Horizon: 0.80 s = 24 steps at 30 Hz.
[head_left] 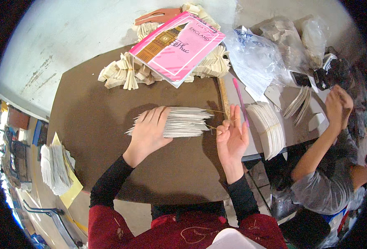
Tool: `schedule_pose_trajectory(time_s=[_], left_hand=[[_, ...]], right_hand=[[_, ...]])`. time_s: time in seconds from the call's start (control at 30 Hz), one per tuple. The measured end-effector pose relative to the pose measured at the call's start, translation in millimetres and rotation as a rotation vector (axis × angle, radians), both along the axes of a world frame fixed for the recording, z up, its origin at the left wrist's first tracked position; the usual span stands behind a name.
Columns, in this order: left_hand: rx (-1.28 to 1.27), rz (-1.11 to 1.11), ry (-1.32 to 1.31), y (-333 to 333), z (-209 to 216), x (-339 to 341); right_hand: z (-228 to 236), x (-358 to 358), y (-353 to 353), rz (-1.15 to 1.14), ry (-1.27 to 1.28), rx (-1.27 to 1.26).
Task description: The person repeatedly folds white paper pieces in half and stacks them on the table. The person also briefly handles a printed document and a pink card. A coworker is visible across the table performing similar folding actions.
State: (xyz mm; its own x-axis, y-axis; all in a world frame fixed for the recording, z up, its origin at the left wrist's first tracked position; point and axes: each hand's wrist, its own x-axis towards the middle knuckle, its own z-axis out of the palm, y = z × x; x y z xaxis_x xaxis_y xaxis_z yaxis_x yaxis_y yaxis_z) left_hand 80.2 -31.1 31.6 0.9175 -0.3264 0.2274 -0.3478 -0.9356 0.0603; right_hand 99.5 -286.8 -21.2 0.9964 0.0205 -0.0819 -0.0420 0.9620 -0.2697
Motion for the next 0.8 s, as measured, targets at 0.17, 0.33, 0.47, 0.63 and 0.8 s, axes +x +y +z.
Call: schedule_pose_trajectory(time_s=[0.17, 0.33, 0.47, 0.63, 0.8], left_hand=[[-0.163, 0.026, -0.149, 13.3, -5.7, -9.1], [-0.806, 0.142, -0.158, 19.3, -4.9, -29.7], [-1.911, 0.094, -0.029, -10.2, -29.4, -60.0], [-1.991, 0.056, 0.143, -48.0, -59.3, -71.3], [-1.553, 0.19, 0.418, -37.6, -36.7, -52.6]], right_hand=[[5.1, -4.9, -1.4, -0.179, -0.054, -0.204], [7.6, -11.8, 13.1, 0.087, -0.19, -0.719], [10.6, -27.1, 33.0, 0.361, -0.581, -1.042], [16.2, -39.2, 39.4, 0.394, -0.484, -1.019], [27.8, -22.7, 21.5, 0.117, -0.564, -1.181]])
